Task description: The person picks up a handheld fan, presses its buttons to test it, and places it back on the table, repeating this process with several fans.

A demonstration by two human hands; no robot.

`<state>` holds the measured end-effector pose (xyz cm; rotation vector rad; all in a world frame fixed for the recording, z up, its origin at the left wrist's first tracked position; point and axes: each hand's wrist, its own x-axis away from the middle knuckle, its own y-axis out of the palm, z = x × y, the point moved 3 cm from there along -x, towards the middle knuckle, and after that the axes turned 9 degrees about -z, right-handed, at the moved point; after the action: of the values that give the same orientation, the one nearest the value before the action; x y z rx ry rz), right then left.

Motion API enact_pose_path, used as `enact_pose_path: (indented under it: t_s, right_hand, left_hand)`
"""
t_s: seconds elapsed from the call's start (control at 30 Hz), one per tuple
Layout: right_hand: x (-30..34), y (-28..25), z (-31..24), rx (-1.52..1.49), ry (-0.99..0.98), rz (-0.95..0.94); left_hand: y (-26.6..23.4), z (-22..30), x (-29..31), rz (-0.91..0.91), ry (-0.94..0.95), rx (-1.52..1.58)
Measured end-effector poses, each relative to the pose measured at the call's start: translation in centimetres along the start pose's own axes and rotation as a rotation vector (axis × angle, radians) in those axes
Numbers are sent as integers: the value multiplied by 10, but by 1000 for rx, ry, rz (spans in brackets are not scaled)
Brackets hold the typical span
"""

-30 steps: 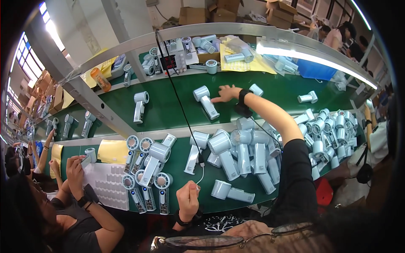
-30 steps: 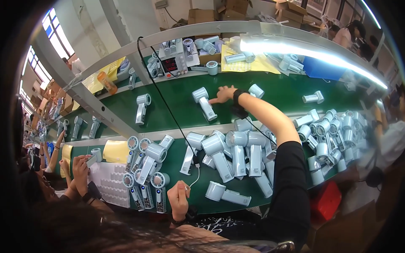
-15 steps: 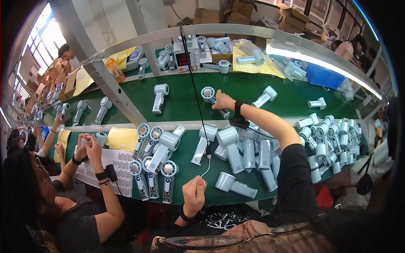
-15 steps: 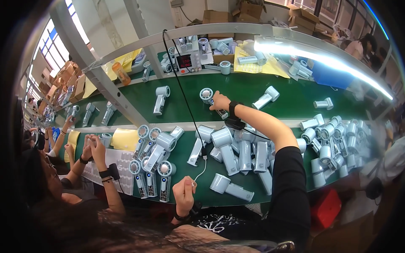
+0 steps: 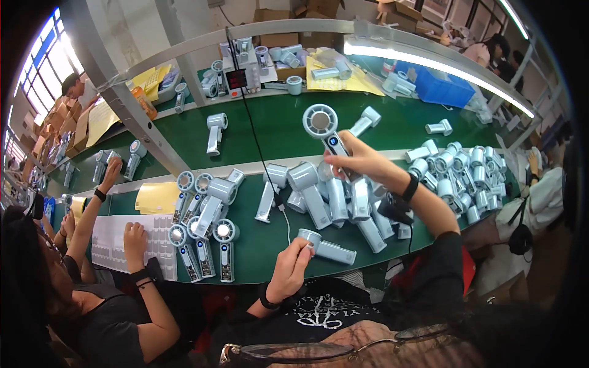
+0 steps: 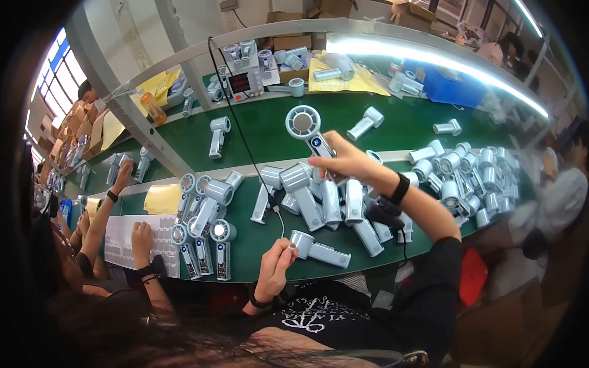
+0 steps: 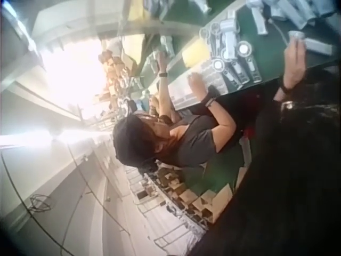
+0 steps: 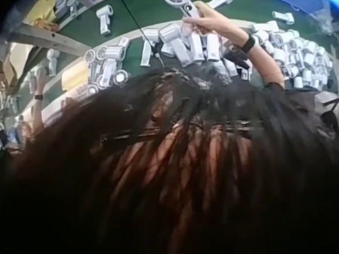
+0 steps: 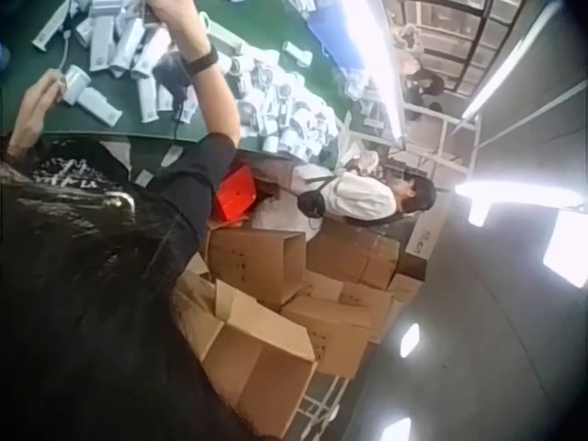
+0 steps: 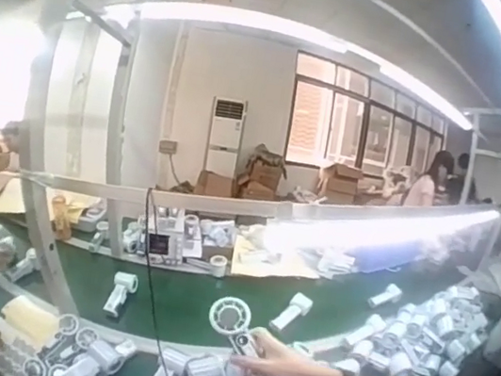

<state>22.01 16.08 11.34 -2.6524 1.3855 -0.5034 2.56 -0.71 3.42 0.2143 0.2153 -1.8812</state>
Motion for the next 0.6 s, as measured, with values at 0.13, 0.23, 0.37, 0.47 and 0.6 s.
enact_pose_path:
  t_s: [0.13, 0.23, 0.37, 0.47, 0.6]
  right_hand:
    - [62, 43, 26, -493, -209, 11]
    - [79, 66, 54, -634, -322, 43]
    - [81, 82, 66, -871, -453, 99]
    - [81, 88, 69, -983, -493, 154]
    - [74, 95, 75, -1074, -504, 219]
  left_hand:
    - [27, 3, -14, -138, 45, -28]
    - [43, 5, -19, -178, 70, -71]
    - [54, -3, -19, -172, 52, -114]
    - [60, -2, -21, -144, 112, -134]
    - [60, -4, -23, -89, 118, -187]
